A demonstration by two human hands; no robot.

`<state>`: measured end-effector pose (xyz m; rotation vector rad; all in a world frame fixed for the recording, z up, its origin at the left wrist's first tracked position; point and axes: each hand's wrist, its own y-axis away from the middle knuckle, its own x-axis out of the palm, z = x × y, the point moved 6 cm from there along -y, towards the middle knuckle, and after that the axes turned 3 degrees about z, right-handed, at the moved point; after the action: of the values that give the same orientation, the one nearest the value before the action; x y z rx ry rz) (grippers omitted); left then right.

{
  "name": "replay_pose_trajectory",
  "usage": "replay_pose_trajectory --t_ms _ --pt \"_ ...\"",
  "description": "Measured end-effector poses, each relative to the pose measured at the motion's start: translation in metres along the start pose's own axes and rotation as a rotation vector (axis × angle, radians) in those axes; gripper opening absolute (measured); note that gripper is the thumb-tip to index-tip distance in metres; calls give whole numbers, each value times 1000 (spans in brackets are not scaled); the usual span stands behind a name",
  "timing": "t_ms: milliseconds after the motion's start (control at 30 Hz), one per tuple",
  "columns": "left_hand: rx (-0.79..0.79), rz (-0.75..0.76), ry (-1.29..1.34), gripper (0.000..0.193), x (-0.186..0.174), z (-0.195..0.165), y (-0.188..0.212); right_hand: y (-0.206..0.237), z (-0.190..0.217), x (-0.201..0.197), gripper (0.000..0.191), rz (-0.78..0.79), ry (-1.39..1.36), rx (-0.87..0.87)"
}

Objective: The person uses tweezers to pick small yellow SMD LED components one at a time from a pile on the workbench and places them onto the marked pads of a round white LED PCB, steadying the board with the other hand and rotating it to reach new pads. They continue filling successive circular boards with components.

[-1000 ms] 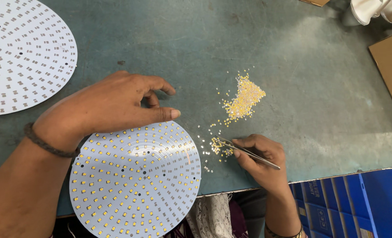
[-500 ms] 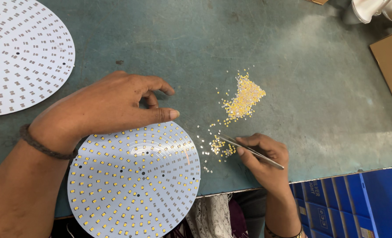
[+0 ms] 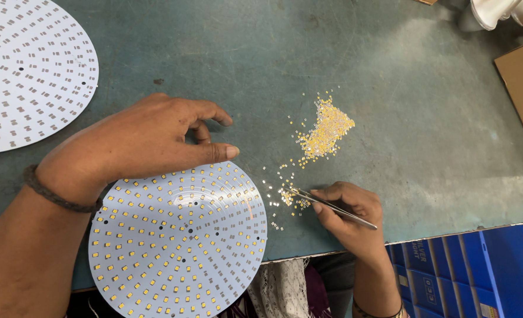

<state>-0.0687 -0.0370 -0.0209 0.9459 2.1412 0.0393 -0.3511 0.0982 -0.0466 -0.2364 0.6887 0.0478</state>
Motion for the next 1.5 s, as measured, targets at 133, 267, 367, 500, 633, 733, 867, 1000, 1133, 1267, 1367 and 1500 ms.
replay_pose_trajectory --t_ms 133,267,367,500,633,733,867,1000,1133,1267,1367,1500 --pt "45 -25 -8 68 0 -2 0 -2 1 2 13 17 11 -12" --pt "22 -12 1 70 0 -1 0 -3 1 3 15 34 15 14" --pt "16 -6 4 68 0 -1 0 -3 1 4 16 30 8 11" --pt "17 -9 2 68 0 -2 1 -1 -3 4 17 37 -4 64" --pt "15 -18 3 68 -1 -2 1 -1 3 2 11 39 7 -50" --pt "37 -27 -4 67 -1 -3 1 -2 2 2 12 31 10 -23" --pt "30 -32 -5 68 0 -3 0 -4 7 3 14 46 24 -22" --pt "89 -84 -11 70 -4 -3 1 -8 24 10 11 81 2 -176" --pt "143 -110 -5 68 -4 -2 -1 -11 42 30 13 239 -93 -303" --pt "141 -107 0 67 -3 1 -1 -11 54 44 14 305 -114 -377" --pt "149 -116 5 66 -3 2 -1 -9 56 44 14 282 -75 -360" --pt "174 -128 11 66 -4 2 -1 -3 57 44 15 261 -46 -372"
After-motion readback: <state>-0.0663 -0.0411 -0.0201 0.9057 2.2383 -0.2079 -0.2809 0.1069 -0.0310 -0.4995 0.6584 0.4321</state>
